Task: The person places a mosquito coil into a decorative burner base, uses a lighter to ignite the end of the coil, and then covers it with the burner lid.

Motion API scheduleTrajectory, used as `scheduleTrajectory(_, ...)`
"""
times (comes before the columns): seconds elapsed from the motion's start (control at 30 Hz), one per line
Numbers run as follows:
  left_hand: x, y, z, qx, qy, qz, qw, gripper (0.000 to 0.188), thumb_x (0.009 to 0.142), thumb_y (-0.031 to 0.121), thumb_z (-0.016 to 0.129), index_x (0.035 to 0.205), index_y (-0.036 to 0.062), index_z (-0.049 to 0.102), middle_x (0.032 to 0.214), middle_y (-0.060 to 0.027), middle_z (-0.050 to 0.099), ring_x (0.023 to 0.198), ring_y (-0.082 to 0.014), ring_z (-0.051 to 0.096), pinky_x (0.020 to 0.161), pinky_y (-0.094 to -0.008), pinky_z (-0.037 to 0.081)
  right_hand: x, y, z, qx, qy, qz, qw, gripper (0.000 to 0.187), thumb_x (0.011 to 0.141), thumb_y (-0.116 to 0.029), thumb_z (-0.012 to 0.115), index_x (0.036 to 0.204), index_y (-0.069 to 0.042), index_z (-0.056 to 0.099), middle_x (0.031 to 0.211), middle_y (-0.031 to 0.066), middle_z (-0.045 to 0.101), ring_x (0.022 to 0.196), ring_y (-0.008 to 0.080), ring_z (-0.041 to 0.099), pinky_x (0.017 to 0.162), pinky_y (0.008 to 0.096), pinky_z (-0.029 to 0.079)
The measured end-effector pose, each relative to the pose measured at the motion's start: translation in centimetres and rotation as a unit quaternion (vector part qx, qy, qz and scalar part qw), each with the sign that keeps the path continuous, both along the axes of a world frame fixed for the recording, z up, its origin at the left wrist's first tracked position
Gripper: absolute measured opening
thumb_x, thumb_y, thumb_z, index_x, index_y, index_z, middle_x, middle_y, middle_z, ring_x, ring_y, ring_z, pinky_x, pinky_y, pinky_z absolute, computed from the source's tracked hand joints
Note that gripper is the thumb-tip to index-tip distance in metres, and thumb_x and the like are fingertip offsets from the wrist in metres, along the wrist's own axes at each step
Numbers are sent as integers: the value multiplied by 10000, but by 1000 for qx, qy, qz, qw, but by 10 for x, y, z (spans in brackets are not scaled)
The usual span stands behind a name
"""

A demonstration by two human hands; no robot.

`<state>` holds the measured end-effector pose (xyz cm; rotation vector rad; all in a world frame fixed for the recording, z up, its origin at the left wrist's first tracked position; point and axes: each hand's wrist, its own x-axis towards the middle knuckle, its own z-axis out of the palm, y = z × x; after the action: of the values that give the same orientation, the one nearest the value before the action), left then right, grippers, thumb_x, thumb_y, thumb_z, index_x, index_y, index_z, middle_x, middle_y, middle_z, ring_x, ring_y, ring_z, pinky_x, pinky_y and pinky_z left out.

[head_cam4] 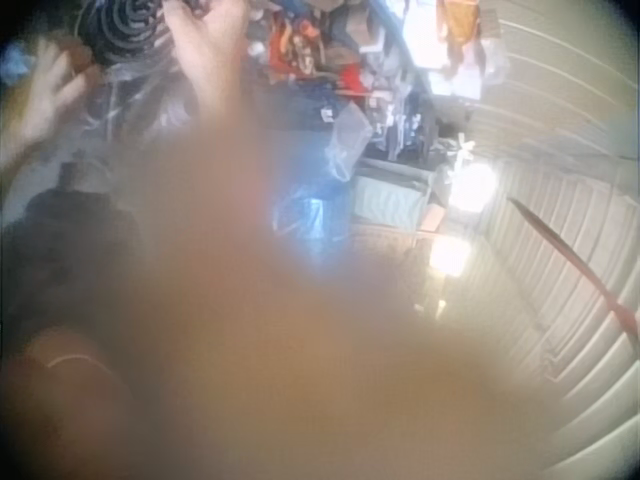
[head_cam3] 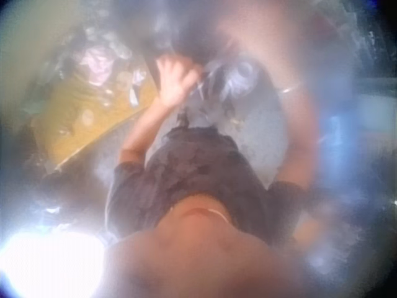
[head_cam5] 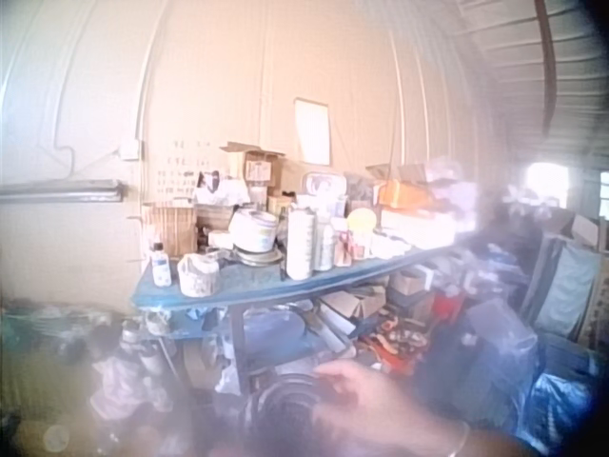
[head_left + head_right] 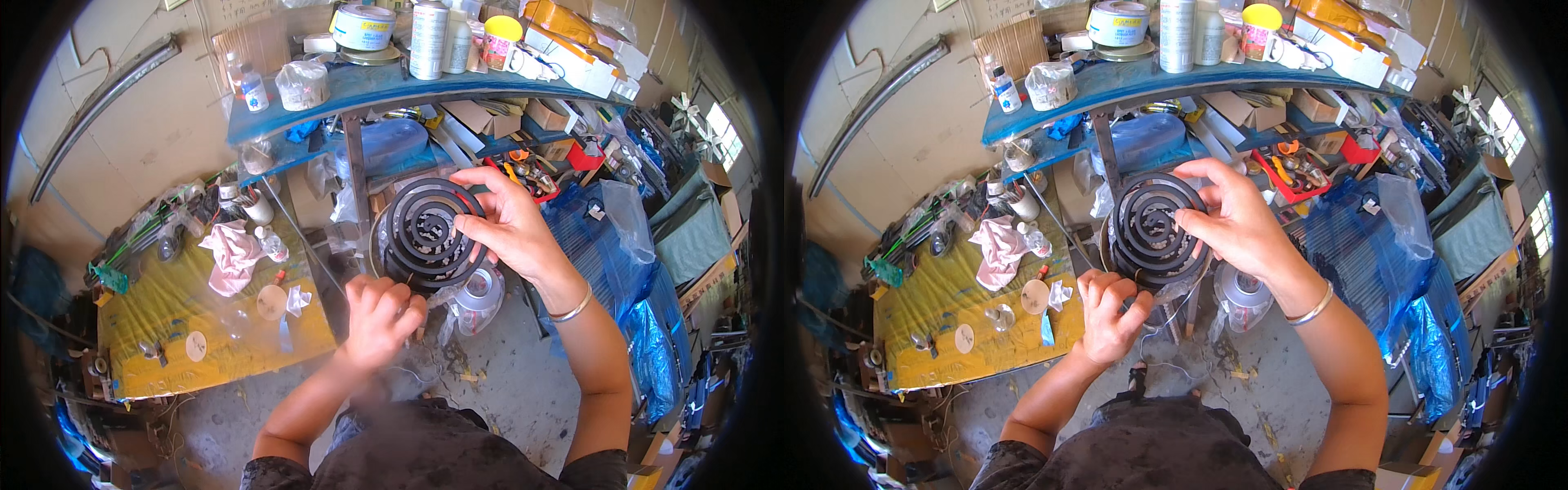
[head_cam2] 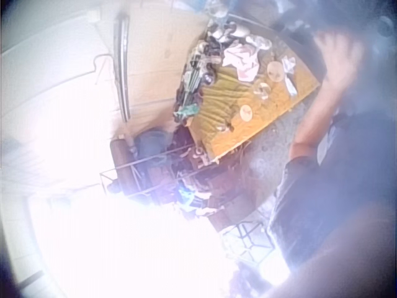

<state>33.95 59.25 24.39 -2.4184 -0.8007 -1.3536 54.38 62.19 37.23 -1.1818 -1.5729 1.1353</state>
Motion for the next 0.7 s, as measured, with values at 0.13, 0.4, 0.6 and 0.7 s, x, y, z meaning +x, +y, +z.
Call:
scheduleTrajectory(0.13,-2,0,0,-5,-3,-1,1000,329,554,148,648,877,108,599,937,-50,505,903,-244,494,778,-435,384,1,4,-8,-3,0,-15,1000,393,861,-60,627,1228,-34,490,826,43,652,534,60,569,386,172,382)
scheduleTrajectory(0.4,-4,2,3,5,-11,-22,1000,335,565,139,642,890,81,591,967,-39,571,877,-234,533,770,-422,388,-5,0,-24,-8,31,-38,999,312,872,-65,617,1168,-14,529,824,44,651,512,58,552,385,176,391)
scheduleTrajectory(0.6,-10,0,6,-5,-3,-22,1000,343,568,144,645,898,66,591,953,-43,581,872,-229,544,770,-418,391,5,-4,-19,59,-37,29,997,322,866,33,591,1177,0,516,955,37,639,757,51,589,567,198,491)
scheduleTrajectory(0.7,-10,0,7,3,2,-29,1000,344,574,142,643,905,65,594,969,-46,584,877,-232,546,776,-419,393,7,-2,-6,39,-73,35,996,315,836,60,602,1143,23,538,879,34,629,716,48,573,552,213,487)
